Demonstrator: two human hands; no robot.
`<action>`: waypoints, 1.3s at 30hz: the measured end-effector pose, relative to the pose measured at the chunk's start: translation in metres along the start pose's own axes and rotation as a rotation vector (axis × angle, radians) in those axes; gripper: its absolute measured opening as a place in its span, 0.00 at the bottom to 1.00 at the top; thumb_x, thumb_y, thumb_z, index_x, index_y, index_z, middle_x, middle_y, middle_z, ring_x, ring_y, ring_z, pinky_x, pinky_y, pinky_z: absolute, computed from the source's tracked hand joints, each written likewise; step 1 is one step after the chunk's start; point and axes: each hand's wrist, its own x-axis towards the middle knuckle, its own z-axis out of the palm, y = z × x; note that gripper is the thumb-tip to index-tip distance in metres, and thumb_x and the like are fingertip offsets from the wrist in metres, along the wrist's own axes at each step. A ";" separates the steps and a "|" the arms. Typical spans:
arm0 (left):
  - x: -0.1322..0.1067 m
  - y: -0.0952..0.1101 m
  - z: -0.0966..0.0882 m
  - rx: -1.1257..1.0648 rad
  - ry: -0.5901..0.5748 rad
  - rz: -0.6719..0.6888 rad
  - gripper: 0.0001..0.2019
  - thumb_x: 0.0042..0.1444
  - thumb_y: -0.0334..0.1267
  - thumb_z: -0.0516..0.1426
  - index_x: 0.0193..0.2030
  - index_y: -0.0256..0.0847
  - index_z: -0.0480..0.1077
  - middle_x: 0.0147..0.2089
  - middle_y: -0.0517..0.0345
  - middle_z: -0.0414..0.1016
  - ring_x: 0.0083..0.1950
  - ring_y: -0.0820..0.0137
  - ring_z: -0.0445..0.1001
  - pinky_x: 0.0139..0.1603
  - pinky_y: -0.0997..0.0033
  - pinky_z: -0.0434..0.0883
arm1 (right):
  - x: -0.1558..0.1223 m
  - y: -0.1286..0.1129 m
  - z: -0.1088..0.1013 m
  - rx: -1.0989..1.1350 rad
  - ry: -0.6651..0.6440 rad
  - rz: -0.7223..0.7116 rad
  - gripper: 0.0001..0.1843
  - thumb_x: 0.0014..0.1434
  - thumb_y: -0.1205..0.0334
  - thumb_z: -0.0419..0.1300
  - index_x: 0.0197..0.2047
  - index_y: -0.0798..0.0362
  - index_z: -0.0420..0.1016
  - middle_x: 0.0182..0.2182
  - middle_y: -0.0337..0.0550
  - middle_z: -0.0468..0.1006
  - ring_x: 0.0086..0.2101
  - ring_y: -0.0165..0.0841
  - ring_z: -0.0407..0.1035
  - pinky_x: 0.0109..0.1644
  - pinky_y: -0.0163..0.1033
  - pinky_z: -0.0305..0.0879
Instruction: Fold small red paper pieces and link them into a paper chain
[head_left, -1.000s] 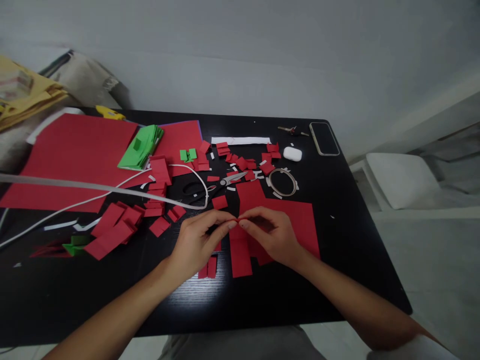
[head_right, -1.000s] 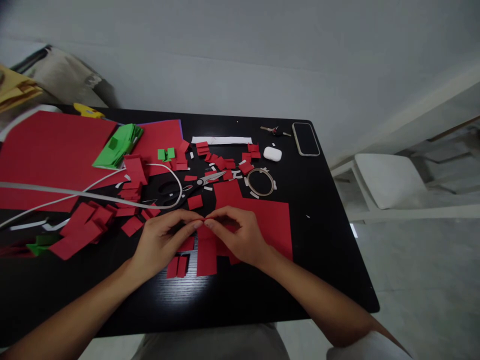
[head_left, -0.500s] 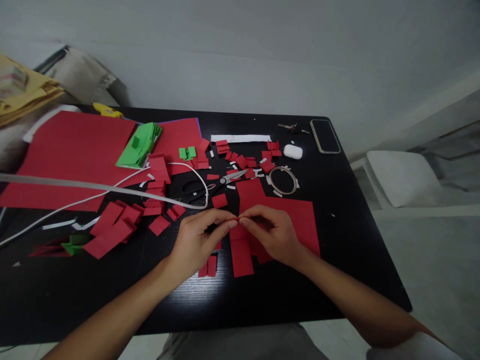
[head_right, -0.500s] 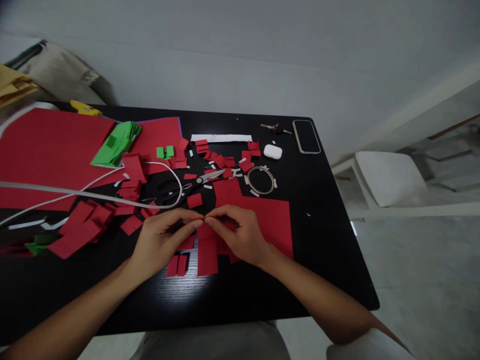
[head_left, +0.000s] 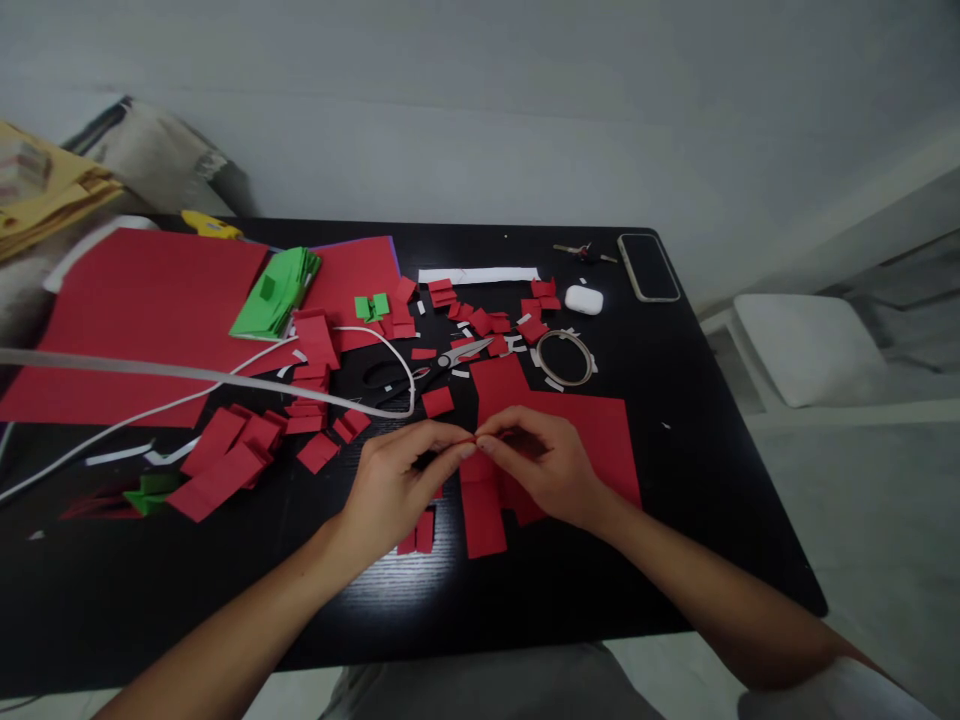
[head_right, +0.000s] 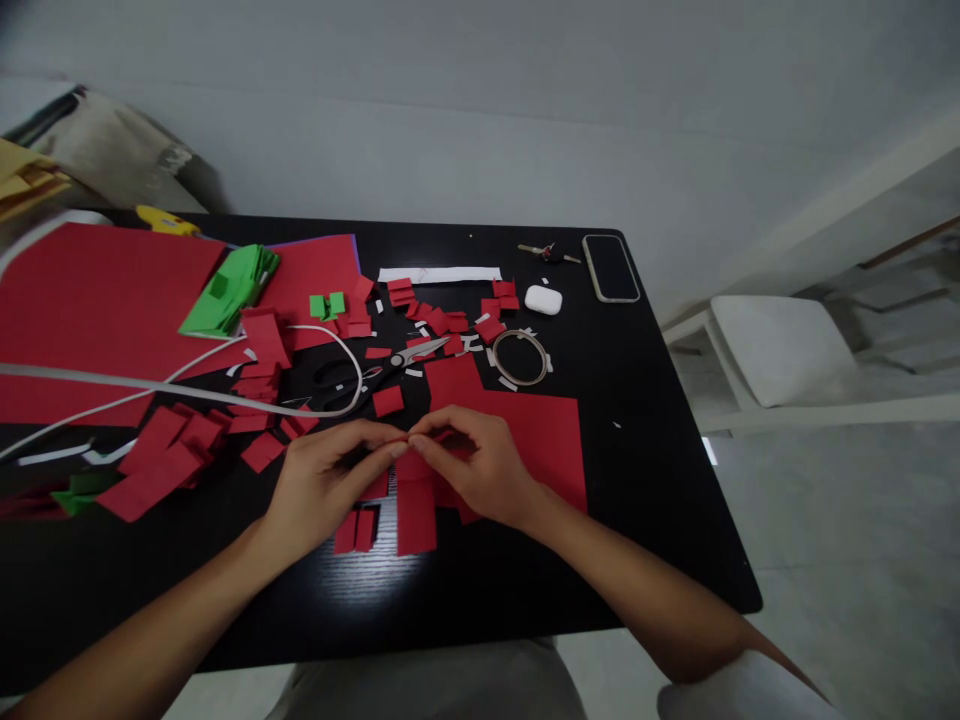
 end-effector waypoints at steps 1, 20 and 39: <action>0.000 0.000 0.000 -0.006 -0.001 -0.001 0.03 0.64 0.34 0.64 0.43 0.41 0.81 0.38 0.59 0.87 0.36 0.71 0.83 0.39 0.77 0.77 | 0.000 0.001 0.000 0.012 0.004 -0.001 0.04 0.65 0.59 0.67 0.41 0.49 0.82 0.37 0.42 0.86 0.38 0.34 0.80 0.43 0.38 0.77; 0.000 0.000 0.000 -0.093 -0.013 -0.115 0.07 0.67 0.38 0.61 0.42 0.41 0.81 0.34 0.59 0.83 0.34 0.73 0.78 0.36 0.76 0.73 | 0.000 0.006 0.003 0.074 0.063 -0.024 0.02 0.64 0.62 0.68 0.41 0.49 0.83 0.37 0.41 0.86 0.38 0.33 0.81 0.44 0.37 0.79; -0.001 -0.003 0.003 -0.039 0.011 -0.025 0.05 0.67 0.35 0.61 0.41 0.40 0.80 0.38 0.58 0.85 0.36 0.72 0.82 0.39 0.77 0.75 | -0.001 0.007 0.004 0.097 0.026 0.001 0.03 0.65 0.61 0.66 0.40 0.50 0.81 0.36 0.41 0.85 0.36 0.33 0.80 0.43 0.36 0.77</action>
